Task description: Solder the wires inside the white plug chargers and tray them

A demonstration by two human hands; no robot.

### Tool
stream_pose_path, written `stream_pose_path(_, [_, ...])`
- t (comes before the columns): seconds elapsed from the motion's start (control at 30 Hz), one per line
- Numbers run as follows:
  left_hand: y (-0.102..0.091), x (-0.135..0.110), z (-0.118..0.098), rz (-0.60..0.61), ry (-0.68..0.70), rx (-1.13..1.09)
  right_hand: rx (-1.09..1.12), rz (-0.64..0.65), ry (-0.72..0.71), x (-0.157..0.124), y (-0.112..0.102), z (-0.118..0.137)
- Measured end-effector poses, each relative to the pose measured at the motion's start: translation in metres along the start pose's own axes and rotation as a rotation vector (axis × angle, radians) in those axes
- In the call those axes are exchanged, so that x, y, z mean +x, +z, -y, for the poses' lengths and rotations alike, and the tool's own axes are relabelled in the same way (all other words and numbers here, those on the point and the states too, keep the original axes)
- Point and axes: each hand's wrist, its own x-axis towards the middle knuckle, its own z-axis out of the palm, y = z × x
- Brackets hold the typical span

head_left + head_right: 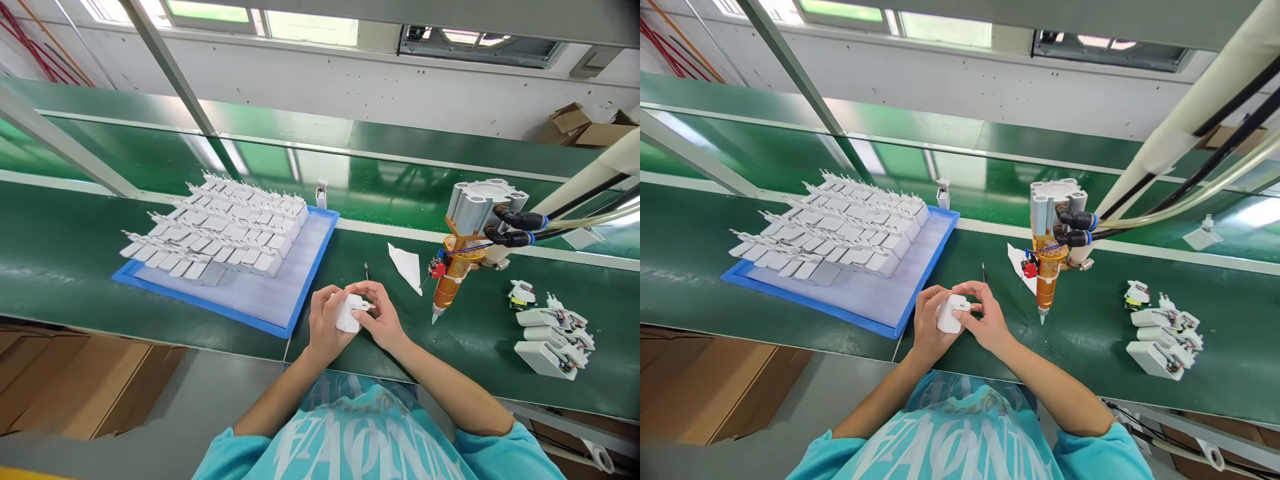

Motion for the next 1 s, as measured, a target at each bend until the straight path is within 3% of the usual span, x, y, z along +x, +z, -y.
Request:
stream_pose_path(0.1, [-0.002,0.001,0.002,-0.008,0.014,0.003,-0.041,0.103,0.039,0.004,-0.003,-0.001])
stream_pose_path(0.17, [-0.006,0.002,0.006,0.003,0.058,-0.014,-0.105,0.099,0.023,0.008,-0.004,0.0])
stream_pose_path(0.3, [-0.025,0.001,0.026,0.116,0.146,0.005,-0.147,0.139,0.042,0.021,0.004,0.003])
stream_pose_path(0.37, [-0.041,-0.002,0.041,0.162,0.011,-0.039,-0.141,0.232,0.043,0.034,0.013,0.006])
stream_pose_path(0.47, [-0.064,-0.004,0.066,0.11,-0.449,-0.261,-0.132,0.284,0.016,0.066,0.025,0.009])
stream_pose_path(0.53, [-0.078,-0.001,0.082,0.003,-0.726,-0.486,-0.168,0.173,0.002,0.098,0.032,0.006])
stream_pose_path(0.6, [-0.09,0.004,0.096,-0.139,-0.875,-0.679,-0.261,0.025,0.022,0.139,0.039,-0.002])
stream_pose_path(0.7, [-0.102,0.013,0.112,-0.309,-0.959,-0.786,-0.367,-0.038,0.118,0.208,0.048,-0.02])
stream_pose_path(0.83, [-0.109,0.018,0.125,-0.424,-1.01,-0.897,-0.4,0.05,0.255,0.284,0.061,-0.038])
stream_pose_path(1.0, [-0.11,0.021,0.131,-0.565,-1.107,-1.008,-0.436,0.209,0.428,0.331,0.073,-0.051])
